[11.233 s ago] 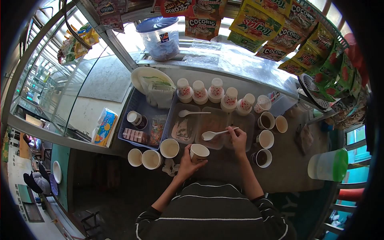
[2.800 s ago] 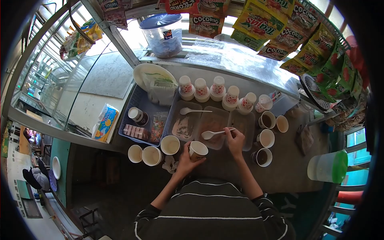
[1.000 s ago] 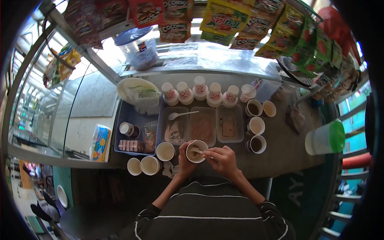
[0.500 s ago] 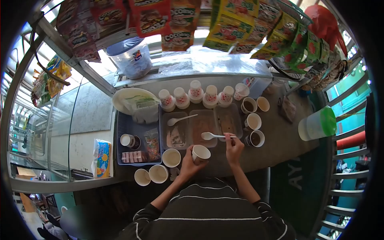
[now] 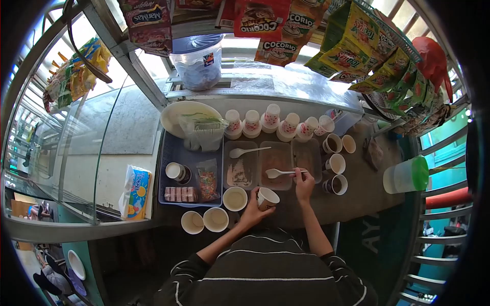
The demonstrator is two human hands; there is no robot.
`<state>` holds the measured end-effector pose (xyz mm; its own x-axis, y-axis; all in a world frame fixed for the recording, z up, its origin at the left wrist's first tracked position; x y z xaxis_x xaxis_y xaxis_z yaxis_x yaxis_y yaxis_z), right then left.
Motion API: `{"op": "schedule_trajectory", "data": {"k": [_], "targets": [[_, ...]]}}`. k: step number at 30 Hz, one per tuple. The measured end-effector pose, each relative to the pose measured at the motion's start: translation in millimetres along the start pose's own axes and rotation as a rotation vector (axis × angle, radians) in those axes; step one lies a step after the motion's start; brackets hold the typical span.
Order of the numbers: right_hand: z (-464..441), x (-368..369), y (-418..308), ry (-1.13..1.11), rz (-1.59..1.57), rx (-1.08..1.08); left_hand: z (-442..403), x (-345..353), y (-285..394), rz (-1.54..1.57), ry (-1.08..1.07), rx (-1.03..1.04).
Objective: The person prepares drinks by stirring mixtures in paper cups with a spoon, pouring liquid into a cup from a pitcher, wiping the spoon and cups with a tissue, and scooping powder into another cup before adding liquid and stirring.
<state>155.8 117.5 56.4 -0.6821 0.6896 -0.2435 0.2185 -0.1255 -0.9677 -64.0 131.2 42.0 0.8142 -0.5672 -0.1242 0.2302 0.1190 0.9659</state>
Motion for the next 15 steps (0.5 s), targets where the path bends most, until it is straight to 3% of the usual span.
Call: {"op": "schedule_trajectory", "data": {"k": [8, 11, 14, 15], "targets": [[10, -27, -4, 0.097, -0.19, 0.139, -6, 7, -20, 0.083, 0.014, 0.057], [25, -31, -23, 0.048, -0.29, 0.257, -9, 2, -17, 0.021, 0.043, 0.108], [45, -29, -42, -0.042, -0.208, 0.192, -8, 3, -2, 0.062, 0.01, 0.113], [51, -18, -53, -0.193, -0.098, 0.111, -8, 5, 2, 0.058, -0.002, 0.111]]}}
Point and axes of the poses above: each hand's wrist, its own z-axis away from the middle knuckle, its own x-axis out of the palm, y = z × x, the point moved 10 cm from there along -z, towards the middle knuckle, and after that the axes turned 1 degree about -x, right-handed, at the moved point
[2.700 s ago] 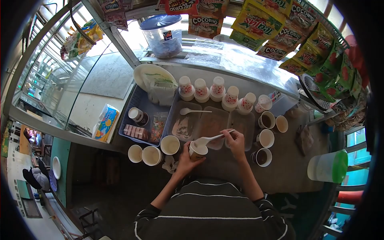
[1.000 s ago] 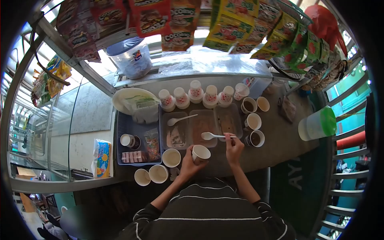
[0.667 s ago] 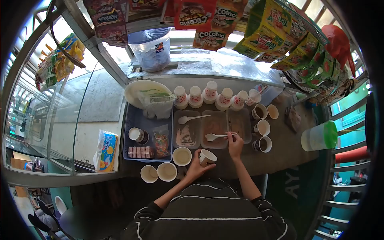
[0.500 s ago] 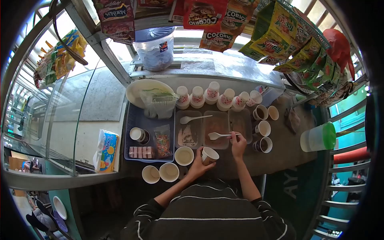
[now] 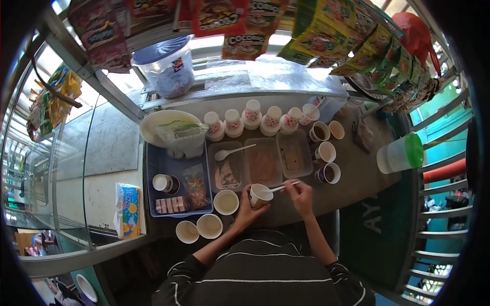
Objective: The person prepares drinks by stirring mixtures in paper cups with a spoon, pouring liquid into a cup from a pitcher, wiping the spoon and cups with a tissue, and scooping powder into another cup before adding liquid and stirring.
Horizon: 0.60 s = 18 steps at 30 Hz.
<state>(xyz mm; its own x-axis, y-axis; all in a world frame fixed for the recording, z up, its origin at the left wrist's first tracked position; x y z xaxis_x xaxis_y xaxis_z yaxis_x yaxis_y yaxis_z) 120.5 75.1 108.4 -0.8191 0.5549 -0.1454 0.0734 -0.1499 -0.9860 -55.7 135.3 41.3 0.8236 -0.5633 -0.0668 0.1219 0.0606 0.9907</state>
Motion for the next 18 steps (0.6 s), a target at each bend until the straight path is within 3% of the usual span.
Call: {"op": "schedule_trajectory", "data": {"k": [1, 5, 7, 10, 16, 18], "targets": [[6, 14, -7, -0.146, 0.125, -0.061, -1, 2, 7, -0.033, -0.018, 0.03], [18, 13, -33, -0.205, 0.14, -0.25, -8, 16, 24, -0.111, -0.055, 0.086], [21, 5, -46, -0.227, 0.378, -0.358, -13, 24, 31, -0.132, -0.057, 0.095], [15, -26, -49, -0.091, 0.143, -0.32, -19, 41, 41, -0.166, -0.051, 0.129], [-2, -107, -50, -0.098, 0.332, -0.35, -26, 106, 68, -0.178, -0.036, 0.217], [-7, -135, -53, -0.129, 0.151, -0.281, -24, 135, 78, -0.119, -0.04, 0.246]]}}
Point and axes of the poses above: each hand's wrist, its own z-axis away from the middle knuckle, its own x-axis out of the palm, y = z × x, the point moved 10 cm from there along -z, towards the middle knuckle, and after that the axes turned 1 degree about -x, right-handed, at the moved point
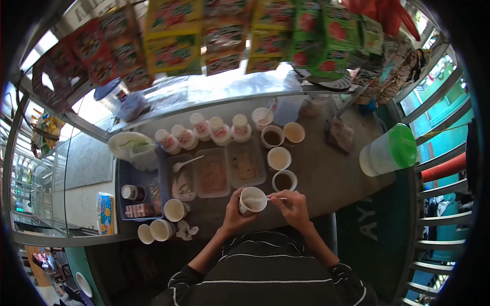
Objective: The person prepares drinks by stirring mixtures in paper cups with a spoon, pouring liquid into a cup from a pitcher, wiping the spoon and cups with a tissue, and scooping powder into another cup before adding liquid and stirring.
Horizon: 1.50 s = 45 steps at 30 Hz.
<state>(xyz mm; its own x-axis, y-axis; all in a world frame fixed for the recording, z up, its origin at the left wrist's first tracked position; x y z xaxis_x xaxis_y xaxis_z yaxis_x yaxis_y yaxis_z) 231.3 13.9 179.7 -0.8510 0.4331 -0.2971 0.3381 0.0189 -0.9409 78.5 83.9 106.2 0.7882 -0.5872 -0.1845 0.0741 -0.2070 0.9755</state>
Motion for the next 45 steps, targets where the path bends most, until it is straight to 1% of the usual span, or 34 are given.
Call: {"op": "schedule_trajectory", "data": {"k": [1, 2, 4, 5, 7, 8, 9, 10, 11, 13, 14, 16, 17, 19, 20, 22, 23, 25, 26, 28, 29, 31, 32, 33, 34, 35, 37, 38, 40, 41, 42, 43, 44, 45], "targets": [[0, -13, 4, -0.019, -0.184, 0.064, 0, 15, 5, -0.001, -0.007, 0.008], [1, -33, 2, -0.009, -0.183, 0.062, 1, 27, 10, 0.0, 0.005, 0.02], [2, -62, -20, -0.11, 0.285, -0.16, -2, 51, 19, -0.003, 0.01, 0.051], [2, -77, -18, -0.107, 0.288, -0.163, -8, 63, 22, -0.002, 0.009, 0.056], [4, -108, 1, -0.054, -0.041, -0.001, -15, 86, 36, 0.011, -0.02, 0.106], [2, -120, 4, -0.068, -0.045, 0.007, -20, 96, 45, -0.018, -0.023, 0.167], [-2, -134, 1, -0.067, 0.052, -0.049, -26, 105, 55, -0.099, -0.001, 0.193], [-4, -145, -3, -0.067, 0.148, -0.117, -28, 113, 57, -0.091, 0.012, 0.178], [-6, -150, -1, -0.086, 0.144, -0.123, -31, 120, 60, -0.082, 0.027, 0.173], [-10, -170, 4, -0.005, 0.189, -0.106, -35, 132, 66, -0.107, 0.037, 0.191], [-11, -175, 6, -0.016, 0.185, -0.122, -38, 138, 70, -0.135, 0.032, 0.215], [-6, -162, 51, -0.169, -0.337, 0.283, -40, 144, 74, -0.132, 0.064, 0.217], [-9, -160, 53, -0.183, -0.343, 0.274, -40, 147, 75, -0.117, 0.075, 0.21], [-20, -172, 35, -0.082, -0.008, -0.009, -42, 150, 78, -0.132, 0.097, 0.211], [-22, -169, 38, -0.096, -0.014, -0.013, -43, 150, 78, -0.12, 0.111, 0.207], [-23, -179, 39, 0.026, 0.021, -0.056, -40, 149, 77, -0.112, 0.13, 0.197], [-22, -180, 41, 0.023, 0.017, -0.061, -40, 148, 76, -0.102, 0.139, 0.202], [-19, -172, 75, -0.06, -0.373, 0.286, -46, 149, 74, -0.089, 0.143, 0.225], [-26, -175, 72, -0.047, -0.372, 0.28, -48, 150, 69, -0.061, 0.138, 0.234], [-26, -171, 33, -0.209, 0.206, -0.1, -48, 156, 60, -0.039, 0.115, 0.177], [-18, -177, 32, -0.198, 0.21, -0.073, -45, 163, 57, -0.028, 0.091, 0.162], [-19, -191, 26, -0.133, -0.031, -0.059, -53, 169, 69, -0.09, 0.078, 0.326], [-19, -197, 33, -0.123, -0.027, -0.06, -55, 172, 72, -0.059, 0.059, 0.374], [-11, -257, 50, 0.378, -0.023, -0.069, -60, 173, 75, -0.057, 0.054, 0.377], [21, -311, 71, 0.874, -0.017, -0.074, -63, 174, 83, -0.068, 0.056, 0.423], [51, -357, 114, 1.159, -0.166, -0.012, -65, 175, 90, -0.078, 0.06, 0.468], [98, -403, 121, 1.663, -0.049, 0.13, -69, 177, 86, -0.02, 0.056, 0.476], [99, -421, 126, 1.662, -0.044, 0.123, -70, 178, 85, 0.035, 0.055, 0.482], [90, -458, 162, 1.471, -0.218, 0.191, -73, 181, 84, 0.075, 0.055, 0.477], [93, -489, 189, 1.467, -0.213, 0.19, -73, 182, 84, 0.107, 0.045, 0.473], [75, -523, 190, 1.26, 0.309, 0.072, -73, 184, 82, 0.11, 0.046, 0.472], [53, -523, 183, 0.996, 0.803, -0.044, -74, 188, 76, 0.125, 0.023, 0.438], [48, -530, 179, 0.999, 0.809, -0.042, -75, 192, 72, 0.141, -0.001, 0.406], [33, -544, 184, 0.952, 0.263, -0.146, -74, 192, 75, 0.145, -0.004, 0.407]]}}
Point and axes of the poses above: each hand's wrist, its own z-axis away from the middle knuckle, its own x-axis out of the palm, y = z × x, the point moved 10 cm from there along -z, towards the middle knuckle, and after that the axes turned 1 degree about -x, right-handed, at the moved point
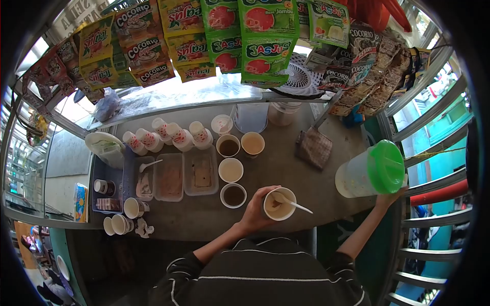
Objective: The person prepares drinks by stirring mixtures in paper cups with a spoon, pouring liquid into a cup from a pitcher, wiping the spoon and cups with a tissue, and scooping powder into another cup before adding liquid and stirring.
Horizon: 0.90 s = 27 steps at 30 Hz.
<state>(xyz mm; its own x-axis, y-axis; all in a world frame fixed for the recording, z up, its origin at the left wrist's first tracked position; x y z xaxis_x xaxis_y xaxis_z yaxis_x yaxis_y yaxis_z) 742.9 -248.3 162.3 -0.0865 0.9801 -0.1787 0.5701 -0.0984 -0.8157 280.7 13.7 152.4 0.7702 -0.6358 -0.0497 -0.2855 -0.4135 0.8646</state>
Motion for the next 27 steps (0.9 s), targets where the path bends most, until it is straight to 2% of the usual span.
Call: {"op": "schedule_trajectory", "data": {"k": [1, 2, 4, 8, 11, 12, 14, 16, 18, 20, 22, 27], "targets": [[-9, 10, 11, -0.041, -0.516, 0.149, 1, 6, -11, -0.012, -0.067, -0.168], [-14, 6, 19, -0.041, -0.516, 0.144, 4, 12, -22, -0.026, -0.133, -0.335], [-23, -4, 10, -0.064, 0.033, -0.387, -2, 16, -20, -0.043, -0.153, -0.328], [-26, -12, 19, -0.004, 0.221, -0.56, 0, 33, -42, 0.086, -0.238, -0.433], [-18, 18, 20, -0.267, -0.249, -0.315, -1, 46, -49, 0.12, -0.303, -0.438], [17, 42, -53, -0.264, -0.245, -0.312, -1, 48, -49, 0.114, -0.313, -0.416], [47, 140, -137, -0.654, -0.796, 0.466, 1, 53, -53, 0.114, -0.347, -0.421], [54, 154, -157, -0.683, -0.735, 0.424, 2, 58, -58, 0.112, -0.372, -0.424], [67, 172, -179, -0.823, -0.639, 0.304, 4, 61, -62, 0.071, -0.417, -0.422], [70, 179, -170, -0.865, -0.606, 0.349, 6, 65, -66, 0.066, -0.434, -0.435], [78, 192, -170, -1.021, -0.58, 0.339, 7, 68, -68, 0.058, -0.451, -0.443], [84, 194, -180, -1.016, -0.594, 0.348, 11, 75, -72, 0.058, -0.493, -0.438]]}}
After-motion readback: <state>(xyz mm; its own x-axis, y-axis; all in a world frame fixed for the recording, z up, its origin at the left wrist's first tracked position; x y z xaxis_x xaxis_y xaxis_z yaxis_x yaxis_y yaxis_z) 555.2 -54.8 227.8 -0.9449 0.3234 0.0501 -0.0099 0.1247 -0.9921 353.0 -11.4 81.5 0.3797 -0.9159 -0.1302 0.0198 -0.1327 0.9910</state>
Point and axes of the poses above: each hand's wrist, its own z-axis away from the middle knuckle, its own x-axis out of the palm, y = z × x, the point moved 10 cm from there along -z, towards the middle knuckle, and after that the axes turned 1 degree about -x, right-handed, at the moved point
